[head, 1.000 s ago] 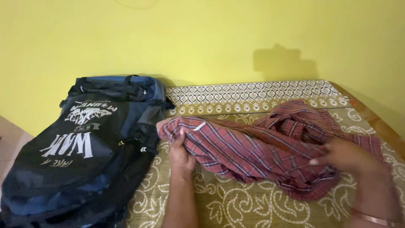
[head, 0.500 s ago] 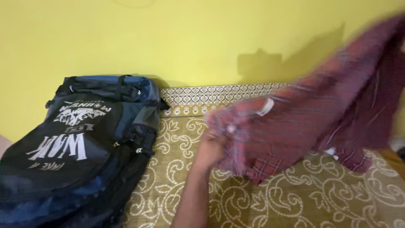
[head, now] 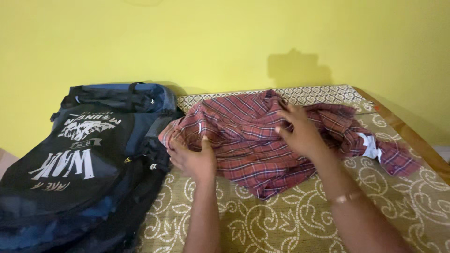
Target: The person folds a red plaid shirt on a bed. They smooth the fabric, fold the sleeves inward, and fold the shirt in half. The shirt remains on the bed next to a black backpack.
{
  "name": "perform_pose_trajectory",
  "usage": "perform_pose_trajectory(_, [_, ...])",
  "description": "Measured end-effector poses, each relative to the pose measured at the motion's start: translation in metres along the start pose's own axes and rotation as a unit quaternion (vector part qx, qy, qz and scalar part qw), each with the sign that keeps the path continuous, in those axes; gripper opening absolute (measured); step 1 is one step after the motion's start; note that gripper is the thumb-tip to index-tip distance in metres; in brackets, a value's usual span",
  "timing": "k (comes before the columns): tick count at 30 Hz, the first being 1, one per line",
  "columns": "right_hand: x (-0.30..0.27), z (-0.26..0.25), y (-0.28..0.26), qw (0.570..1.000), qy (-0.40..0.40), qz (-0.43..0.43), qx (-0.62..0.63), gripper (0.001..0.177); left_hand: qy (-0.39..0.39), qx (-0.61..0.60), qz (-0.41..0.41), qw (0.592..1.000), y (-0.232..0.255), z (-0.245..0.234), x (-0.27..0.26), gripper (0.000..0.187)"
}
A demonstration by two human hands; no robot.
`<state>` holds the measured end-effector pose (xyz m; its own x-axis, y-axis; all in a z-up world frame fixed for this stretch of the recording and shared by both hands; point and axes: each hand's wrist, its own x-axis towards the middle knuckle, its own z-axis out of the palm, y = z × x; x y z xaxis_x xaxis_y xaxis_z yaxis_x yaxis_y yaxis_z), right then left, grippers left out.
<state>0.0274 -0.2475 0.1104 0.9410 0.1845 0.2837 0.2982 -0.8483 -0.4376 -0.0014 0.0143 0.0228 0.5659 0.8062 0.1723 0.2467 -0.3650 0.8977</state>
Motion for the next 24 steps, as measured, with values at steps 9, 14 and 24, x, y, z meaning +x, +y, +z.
perform_pose_trajectory(9, [-0.050, 0.049, 0.041, 0.982, -0.132, -0.087, 0.102, 0.063, -0.025, -0.361, 0.052, 0.931, 0.006, 0.001, 0.000, 0.051])
perform_pose_trajectory(14, [-0.046, 0.058, 0.039, 0.994, -0.036, 0.002, 0.105, 0.024, 0.078, -0.260, 0.272, 0.923, 0.036, -0.024, -0.021, 0.043])
perform_pose_trajectory(24, [-0.053, 0.043, 0.014, 0.969, 0.100, 0.009, 0.227, 0.022, -0.332, 0.217, 0.325, 0.859, 0.083, -0.022, -0.110, 0.093])
